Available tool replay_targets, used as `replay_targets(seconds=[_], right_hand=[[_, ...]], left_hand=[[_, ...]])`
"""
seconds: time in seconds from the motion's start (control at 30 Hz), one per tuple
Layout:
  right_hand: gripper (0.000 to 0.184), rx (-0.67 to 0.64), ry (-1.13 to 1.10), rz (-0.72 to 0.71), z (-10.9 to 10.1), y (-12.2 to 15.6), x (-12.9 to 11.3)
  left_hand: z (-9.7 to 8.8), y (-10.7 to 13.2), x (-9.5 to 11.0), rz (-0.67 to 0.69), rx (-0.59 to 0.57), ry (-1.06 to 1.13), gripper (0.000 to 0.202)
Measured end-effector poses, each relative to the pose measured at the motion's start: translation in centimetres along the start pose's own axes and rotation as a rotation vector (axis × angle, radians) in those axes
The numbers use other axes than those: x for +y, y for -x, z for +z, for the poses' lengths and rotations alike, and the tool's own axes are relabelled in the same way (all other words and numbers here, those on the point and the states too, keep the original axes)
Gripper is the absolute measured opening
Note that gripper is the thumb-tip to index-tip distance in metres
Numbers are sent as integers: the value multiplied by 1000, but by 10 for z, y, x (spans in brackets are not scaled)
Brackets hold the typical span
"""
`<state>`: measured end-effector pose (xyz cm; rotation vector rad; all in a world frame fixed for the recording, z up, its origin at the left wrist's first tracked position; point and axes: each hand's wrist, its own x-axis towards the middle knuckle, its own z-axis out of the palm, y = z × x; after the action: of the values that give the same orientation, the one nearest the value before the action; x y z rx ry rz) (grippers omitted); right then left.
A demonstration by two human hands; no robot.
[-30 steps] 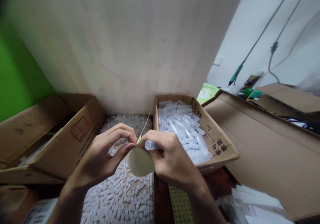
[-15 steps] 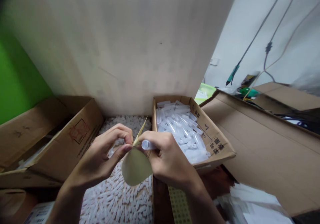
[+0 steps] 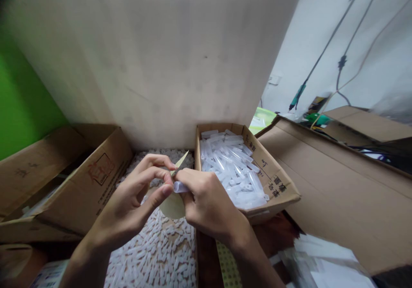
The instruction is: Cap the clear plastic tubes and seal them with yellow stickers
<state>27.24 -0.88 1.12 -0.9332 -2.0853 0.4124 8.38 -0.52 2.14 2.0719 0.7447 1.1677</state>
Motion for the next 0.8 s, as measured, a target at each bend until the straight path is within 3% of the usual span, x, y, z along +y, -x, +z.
replay_targets(seconds=[0.8], right_hand=[[17,-33,10,9,3,0,2]], left_hand=[[6,-3,-2,5,27,-40,9]])
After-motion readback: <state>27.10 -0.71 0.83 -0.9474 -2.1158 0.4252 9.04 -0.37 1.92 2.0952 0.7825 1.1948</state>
